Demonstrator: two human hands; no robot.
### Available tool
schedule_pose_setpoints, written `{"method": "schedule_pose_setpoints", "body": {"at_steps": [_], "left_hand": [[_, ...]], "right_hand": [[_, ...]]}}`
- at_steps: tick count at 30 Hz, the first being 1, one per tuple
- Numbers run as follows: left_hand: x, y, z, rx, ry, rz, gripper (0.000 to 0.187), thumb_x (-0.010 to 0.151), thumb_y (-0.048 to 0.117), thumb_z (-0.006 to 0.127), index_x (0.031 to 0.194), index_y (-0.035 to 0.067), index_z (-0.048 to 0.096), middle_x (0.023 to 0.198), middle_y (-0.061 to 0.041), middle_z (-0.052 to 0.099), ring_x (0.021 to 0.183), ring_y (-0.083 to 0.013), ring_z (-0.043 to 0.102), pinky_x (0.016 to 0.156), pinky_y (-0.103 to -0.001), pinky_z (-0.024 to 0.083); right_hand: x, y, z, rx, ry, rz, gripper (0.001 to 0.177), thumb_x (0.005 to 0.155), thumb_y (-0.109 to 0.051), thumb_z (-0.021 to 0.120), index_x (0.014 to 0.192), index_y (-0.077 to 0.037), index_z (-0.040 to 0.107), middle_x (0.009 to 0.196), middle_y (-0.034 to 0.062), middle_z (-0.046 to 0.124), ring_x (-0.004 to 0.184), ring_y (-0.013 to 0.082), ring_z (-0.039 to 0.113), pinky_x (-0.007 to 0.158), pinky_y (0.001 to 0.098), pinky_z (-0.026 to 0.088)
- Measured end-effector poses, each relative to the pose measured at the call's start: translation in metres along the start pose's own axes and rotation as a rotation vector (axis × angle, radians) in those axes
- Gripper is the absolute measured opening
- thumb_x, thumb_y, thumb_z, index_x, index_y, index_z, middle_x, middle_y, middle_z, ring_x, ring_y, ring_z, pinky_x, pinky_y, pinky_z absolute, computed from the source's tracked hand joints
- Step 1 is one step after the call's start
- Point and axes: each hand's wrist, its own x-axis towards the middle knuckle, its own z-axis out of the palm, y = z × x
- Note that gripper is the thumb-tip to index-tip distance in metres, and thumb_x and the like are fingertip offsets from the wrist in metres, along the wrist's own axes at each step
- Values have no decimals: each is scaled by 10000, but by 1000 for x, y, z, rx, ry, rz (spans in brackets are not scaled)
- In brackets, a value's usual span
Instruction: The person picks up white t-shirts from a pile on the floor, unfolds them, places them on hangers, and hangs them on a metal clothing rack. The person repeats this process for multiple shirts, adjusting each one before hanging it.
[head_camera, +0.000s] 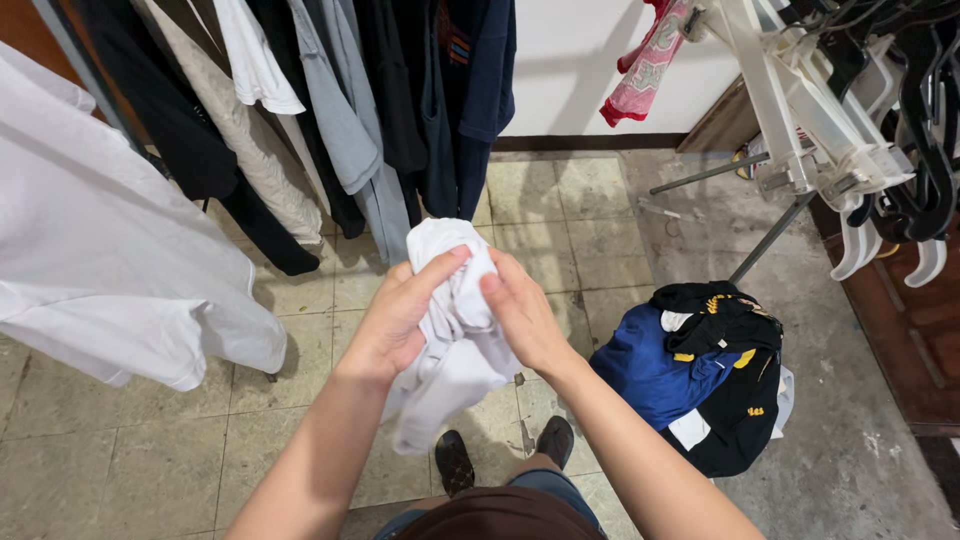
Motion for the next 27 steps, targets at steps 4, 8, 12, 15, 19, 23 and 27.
{"method": "schedule_pose_setpoints", "body": {"at_steps": [4, 8, 12, 15, 19, 23, 27], "left_hand": [[-6, 2, 8, 15, -17, -41, 337, 920, 235, 680, 1166, 7, 699, 1025, -77, 752, 880, -174, 737, 747, -358, 609], [-7, 0, 14, -44, -84, -63, 360, 962, 256, 657, 1195, -16, 697, 1049, -93, 751, 904, -162, 730, 780, -328, 594], [1, -6, 22, -1, -41, -1, 344, 972, 256, 650, 1180, -14, 696, 1031, -96, 751, 892, -171, 727, 763, -330, 588], [10, -16, 31, -55, -15, 53, 312, 955, 211, 662, 1168, -14, 699, 1025, -94, 757, 892, -180, 734, 760, -330, 593], [19, -35, 44, -79, -3, 109, 285, 951, 169, 677, 1164, -18, 699, 1036, -89, 762, 905, -169, 738, 763, -311, 590], [22, -42, 57, -22, 58, 162, 298, 941, 161, 700, 1161, -40, 694, 1037, -111, 759, 902, -182, 736, 748, -314, 594], [18, -41, 73, 31, 66, 75, 338, 927, 197, 690, 1149, -56, 704, 1030, -132, 767, 889, -202, 746, 719, -327, 602]], "right_hand": [[-2, 22, -1, 298, -16, 24, 832, 1024, -663, 341, 1492, 14, 458, 1469, 186, 563, 1362, 283, 533, 1151, 386, 379], [10, 38, -12, 543, 37, 127, 894, 996, -713, 333, 1475, 30, 469, 1474, 168, 561, 1386, 254, 513, 1195, 396, 346], [9, 32, -30, 551, 24, 137, 846, 1003, -678, 361, 1458, 24, 486, 1456, 148, 571, 1367, 227, 522, 1167, 394, 370], [-4, 21, -44, 405, -3, 11, 712, 1002, -538, 511, 1450, 15, 487, 1398, 117, 590, 1282, 182, 549, 1099, 343, 409], [-16, 23, -51, 247, 28, 29, 463, 967, -308, 695, 1285, 17, 609, 1081, 46, 685, 969, 103, 609, 839, 267, 505], [-14, 35, -78, 245, 125, 91, 363, 1113, -298, 631, 1004, 36, 720, 850, -3, 634, 781, 66, 530, 683, 242, 444], [-11, 37, -104, 402, 155, 172, 334, 1038, -314, 563, 1013, -25, 728, 860, -33, 691, 758, 40, 584, 685, 213, 476]]}}
